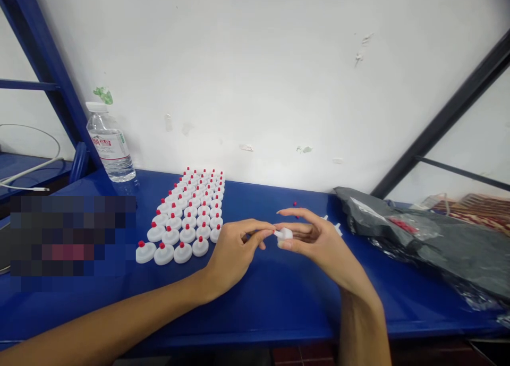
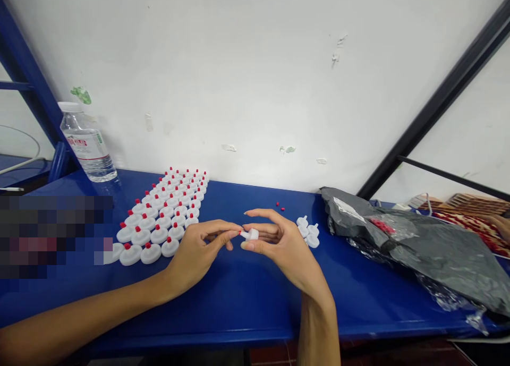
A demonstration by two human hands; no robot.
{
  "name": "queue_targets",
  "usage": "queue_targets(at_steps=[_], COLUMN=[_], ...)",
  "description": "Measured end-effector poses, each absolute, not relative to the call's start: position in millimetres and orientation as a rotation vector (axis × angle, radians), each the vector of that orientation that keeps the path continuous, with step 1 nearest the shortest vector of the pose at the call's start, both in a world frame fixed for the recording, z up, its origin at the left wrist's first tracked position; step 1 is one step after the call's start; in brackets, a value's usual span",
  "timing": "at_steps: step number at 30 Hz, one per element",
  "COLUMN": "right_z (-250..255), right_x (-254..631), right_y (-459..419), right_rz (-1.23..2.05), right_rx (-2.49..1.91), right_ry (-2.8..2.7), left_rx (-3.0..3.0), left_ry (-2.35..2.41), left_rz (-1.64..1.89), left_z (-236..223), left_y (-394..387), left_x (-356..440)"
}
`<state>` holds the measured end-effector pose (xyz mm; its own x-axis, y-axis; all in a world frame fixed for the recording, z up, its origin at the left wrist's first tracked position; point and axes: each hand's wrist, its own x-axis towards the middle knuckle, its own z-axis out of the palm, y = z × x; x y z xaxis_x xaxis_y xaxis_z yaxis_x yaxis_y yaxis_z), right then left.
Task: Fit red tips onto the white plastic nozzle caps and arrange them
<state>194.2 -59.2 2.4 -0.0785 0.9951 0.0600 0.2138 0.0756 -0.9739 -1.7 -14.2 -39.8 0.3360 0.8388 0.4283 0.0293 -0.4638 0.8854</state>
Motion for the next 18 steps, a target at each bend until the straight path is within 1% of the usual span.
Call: queue_targets(at_steps=[6, 14, 18], right_z=[3, 6, 4], right_x=[189, 181, 180], right_y=[-59, -60, -57], right_rz=[1.055, 1.042, 0.961], right_rx=[-1.264, -1.289, -1.296], right_ry=[-1.445, -1.432, -1.470], left_rx=[1.877, 1.870, 1.881], left_ry=[0.769, 0.802, 0.823], left_rz=[1.309, 1.307, 1.309], left_z=[-40, -43, -41], left_y=[-12, -10, -9], left_x=[-2, -4, -4])
